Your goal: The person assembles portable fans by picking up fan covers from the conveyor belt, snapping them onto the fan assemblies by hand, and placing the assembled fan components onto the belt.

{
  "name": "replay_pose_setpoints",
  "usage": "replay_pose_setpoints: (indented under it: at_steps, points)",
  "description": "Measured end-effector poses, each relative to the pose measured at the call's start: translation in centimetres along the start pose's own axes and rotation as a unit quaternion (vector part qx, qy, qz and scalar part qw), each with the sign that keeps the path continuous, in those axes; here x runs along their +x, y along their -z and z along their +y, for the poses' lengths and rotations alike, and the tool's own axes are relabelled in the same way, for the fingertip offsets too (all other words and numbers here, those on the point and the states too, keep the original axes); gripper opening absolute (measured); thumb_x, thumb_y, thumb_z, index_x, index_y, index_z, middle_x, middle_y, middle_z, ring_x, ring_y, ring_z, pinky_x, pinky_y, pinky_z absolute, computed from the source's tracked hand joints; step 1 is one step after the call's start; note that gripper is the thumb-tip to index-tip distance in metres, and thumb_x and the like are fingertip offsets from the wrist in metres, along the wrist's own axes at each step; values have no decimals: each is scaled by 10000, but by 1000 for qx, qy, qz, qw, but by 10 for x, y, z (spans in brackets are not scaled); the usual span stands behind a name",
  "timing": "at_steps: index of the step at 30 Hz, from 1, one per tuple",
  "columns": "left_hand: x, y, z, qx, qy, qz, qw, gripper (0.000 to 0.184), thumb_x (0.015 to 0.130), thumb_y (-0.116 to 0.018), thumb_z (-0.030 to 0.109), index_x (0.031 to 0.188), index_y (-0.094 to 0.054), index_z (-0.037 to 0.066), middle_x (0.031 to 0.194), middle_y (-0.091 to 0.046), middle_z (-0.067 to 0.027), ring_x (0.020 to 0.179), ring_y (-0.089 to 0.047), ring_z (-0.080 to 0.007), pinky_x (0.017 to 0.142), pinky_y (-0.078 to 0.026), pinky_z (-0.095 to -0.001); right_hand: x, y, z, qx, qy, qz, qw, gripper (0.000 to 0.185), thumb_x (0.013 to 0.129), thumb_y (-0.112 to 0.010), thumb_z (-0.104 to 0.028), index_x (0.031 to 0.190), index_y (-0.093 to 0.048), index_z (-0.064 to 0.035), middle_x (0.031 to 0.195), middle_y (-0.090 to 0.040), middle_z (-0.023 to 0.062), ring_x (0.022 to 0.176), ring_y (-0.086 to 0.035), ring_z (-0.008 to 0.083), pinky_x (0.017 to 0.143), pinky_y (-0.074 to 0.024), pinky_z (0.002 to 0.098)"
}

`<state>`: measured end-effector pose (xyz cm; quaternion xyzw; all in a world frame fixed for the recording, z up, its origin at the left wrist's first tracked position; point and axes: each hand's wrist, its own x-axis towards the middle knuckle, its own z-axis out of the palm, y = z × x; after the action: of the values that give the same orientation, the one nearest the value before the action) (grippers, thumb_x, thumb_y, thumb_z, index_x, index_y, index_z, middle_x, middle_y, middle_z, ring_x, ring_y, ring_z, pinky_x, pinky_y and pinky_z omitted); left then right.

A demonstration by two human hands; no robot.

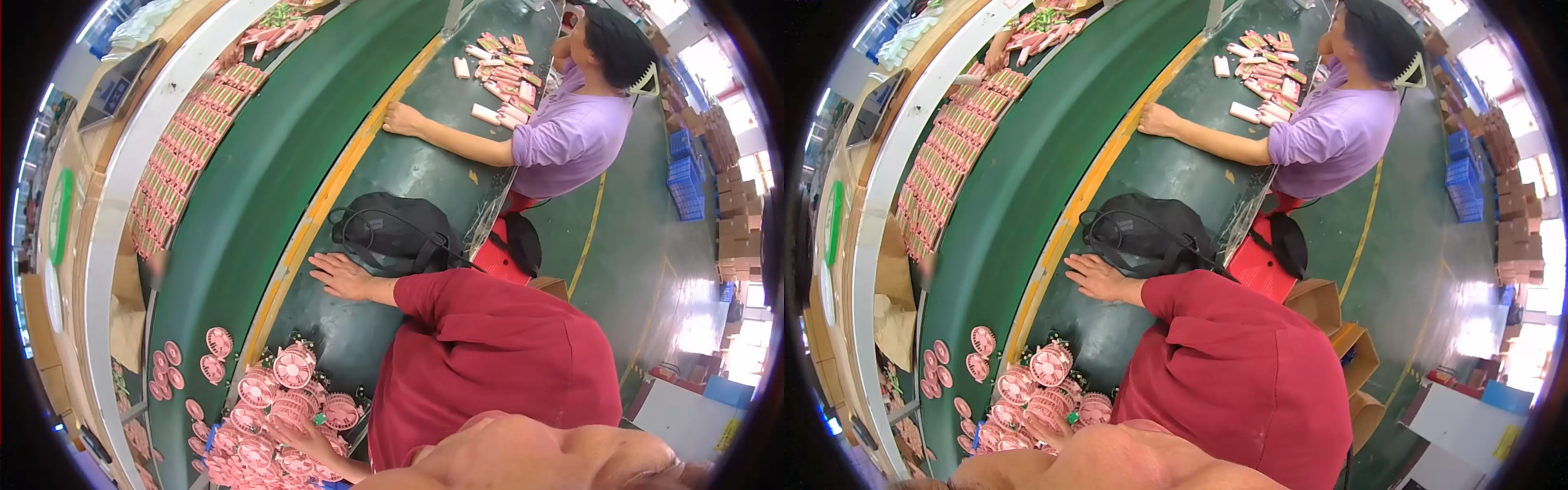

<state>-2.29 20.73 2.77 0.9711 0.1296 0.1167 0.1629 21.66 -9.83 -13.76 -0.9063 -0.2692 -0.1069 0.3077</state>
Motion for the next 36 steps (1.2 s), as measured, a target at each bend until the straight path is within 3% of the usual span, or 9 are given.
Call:
replay_pose_setpoints:
  at_steps: [4, 6, 8, 11, 16, 24, 27, 33, 36]
  points:
    - [-21, -2, -19, -42, 72, -10, 996, 755, 904, -650, 303, 1500, -243, 81, 1563, -174, -183, 1420, -227, -355, 1127, -248, -481, -3, -11, 2, -34, 23, 36, 999, 548, 793, -652, -260, 1297, -520, -91, 1475, -370, 153, 1378, -322, 332, 1080, -297, 478]
    - [-19, 5, 0, -136, 142, -22, 980, 828, 892, -664, 311, 1514, -175, 69, 1578, -118, -173, 1436, -190, -336, 1136, -246, -457, 4, -9, -2, -48, -24, -41, 998, 548, 769, -643, -255, 1287, -538, -110, 1458, -410, 120, 1368, -345, 310, 1073, -297, 472]
    - [-17, 3, 5, -90, 171, -24, 981, 822, 895, -658, 274, 1510, -162, 48, 1581, -77, -183, 1450, -128, -327, 1139, -250, -442, 8, 4, -9, -44, -29, -44, 998, 539, 786, -647, -250, 1291, -528, -106, 1456, -414, 112, 1372, -342, 300, 1078, -292, 470]
    - [-6, 7, 24, -136, 133, 51, 980, 662, 907, -625, 188, 1464, -300, 40, 1540, -195, -210, 1424, -203, -356, 1141, -235, -454, 8, -1, -2, 16, -5, -30, 999, 569, 772, -690, -154, 1303, -494, -90, 1479, -368, 125, 1366, -338, 320, 1071, -303, 473]
    - [9, 23, 27, -41, 112, 89, 989, 535, 911, -585, 163, 1402, -407, 48, 1479, -318, -221, 1384, -274, -396, 1116, -245, -479, 13, 7, -10, -23, -19, -50, 998, 536, 813, -670, -168, 1313, -491, -96, 1483, -352, 114, 1361, -332, 301, 1081, -293, 462]
    - [135, 31, 13, -3, -11, 49, 999, 569, 883, -632, 192, 1373, -406, 12, 1377, -434, -231, 1286, -387, -435, 1068, -330, -479, 16, 8, -14, -26, -13, -59, 998, 536, 821, -662, -163, 1323, -491, -83, 1482, -355, 119, 1370, -322, 303, 1088, -285, 464]
    - [192, -8, -45, 32, -41, -11, 999, 735, 792, -712, 189, 1408, -342, 37, 1408, -384, -243, 1281, -387, -446, 1046, -364, -484, 16, 8, -14, -28, -17, -65, 997, 535, 823, -659, -168, 1324, -491, -84, 1486, -351, 119, 1377, -314, 302, 1089, -283, 464]
    - [256, -75, -146, 54, 32, -91, 994, 916, 672, -808, 285, 1417, -328, 52, 1418, -379, -234, 1299, -383, -418, 1051, -377, -464, 20, 8, -15, -47, -27, -80, 995, 530, 811, -670, -201, 1302, -502, -94, 1481, -351, 123, 1375, -317, 303, 1081, -294, 466]
    - [276, -108, -188, 148, -136, -57, 978, 813, 732, -739, 389, 1371, -396, 23, 1345, -466, -214, 1212, -457, -397, 1015, -399, -467, 27, 14, -15, -15, -36, -104, 994, 549, 757, -691, -205, 1261, -522, -70, 1418, -420, 150, 1324, -375, 325, 1058, -324, 470]
